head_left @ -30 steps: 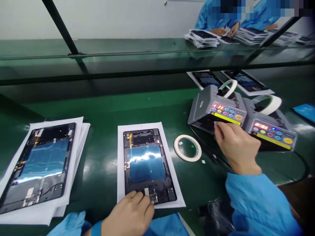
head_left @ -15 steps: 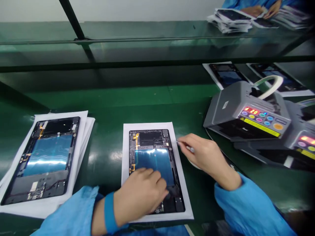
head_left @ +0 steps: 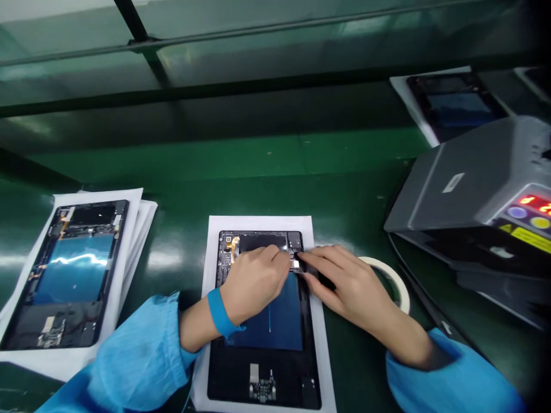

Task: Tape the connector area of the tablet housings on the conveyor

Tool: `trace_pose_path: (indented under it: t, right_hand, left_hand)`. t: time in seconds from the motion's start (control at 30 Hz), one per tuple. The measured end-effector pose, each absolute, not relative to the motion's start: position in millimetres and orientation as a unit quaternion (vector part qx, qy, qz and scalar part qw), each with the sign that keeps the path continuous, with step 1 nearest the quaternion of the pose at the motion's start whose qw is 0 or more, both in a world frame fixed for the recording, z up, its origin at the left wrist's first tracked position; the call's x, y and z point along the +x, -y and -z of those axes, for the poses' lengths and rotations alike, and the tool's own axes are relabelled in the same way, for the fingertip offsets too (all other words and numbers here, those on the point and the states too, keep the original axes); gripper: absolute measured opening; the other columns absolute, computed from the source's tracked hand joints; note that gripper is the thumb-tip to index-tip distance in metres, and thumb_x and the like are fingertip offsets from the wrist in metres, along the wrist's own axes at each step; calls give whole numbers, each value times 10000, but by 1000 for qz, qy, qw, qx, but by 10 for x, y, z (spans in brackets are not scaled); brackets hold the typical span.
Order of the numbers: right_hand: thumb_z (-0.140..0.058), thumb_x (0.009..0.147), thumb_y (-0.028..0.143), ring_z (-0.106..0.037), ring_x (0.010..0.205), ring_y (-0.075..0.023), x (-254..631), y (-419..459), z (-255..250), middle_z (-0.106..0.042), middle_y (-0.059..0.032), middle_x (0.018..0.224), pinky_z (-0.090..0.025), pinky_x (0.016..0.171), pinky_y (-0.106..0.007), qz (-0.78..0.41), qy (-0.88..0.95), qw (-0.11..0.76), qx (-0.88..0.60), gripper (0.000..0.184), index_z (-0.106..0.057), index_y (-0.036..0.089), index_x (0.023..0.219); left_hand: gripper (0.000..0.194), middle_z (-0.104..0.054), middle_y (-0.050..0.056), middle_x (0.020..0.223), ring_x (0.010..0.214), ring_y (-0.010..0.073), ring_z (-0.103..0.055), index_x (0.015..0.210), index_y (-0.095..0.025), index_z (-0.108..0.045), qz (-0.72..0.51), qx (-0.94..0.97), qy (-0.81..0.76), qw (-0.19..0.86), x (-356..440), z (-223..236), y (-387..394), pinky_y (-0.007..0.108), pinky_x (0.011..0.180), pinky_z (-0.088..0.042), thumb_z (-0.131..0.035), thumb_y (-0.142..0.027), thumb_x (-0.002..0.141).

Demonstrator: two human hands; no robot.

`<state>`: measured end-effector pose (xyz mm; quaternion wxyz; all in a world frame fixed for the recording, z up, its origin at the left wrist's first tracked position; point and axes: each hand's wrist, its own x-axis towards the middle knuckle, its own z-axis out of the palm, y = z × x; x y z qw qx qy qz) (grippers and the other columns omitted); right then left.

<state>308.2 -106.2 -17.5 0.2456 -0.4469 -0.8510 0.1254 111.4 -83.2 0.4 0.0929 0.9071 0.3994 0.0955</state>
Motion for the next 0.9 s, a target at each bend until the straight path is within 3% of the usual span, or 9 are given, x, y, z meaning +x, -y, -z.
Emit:
trace_pose_path:
  t: [0.9]
  right_hand:
    - [-476,907,266,-561,830,-202,3055,1087,118,-641,-100,954,-500,706,-357,-79,864,167,-468,302,-628,144,1136]
  left_hand:
    - [250,-518,17,737,648,135,-533,855,-150,-606,-81,910,-388,119,1148,3,785,259,579,-451,-379,-180,956]
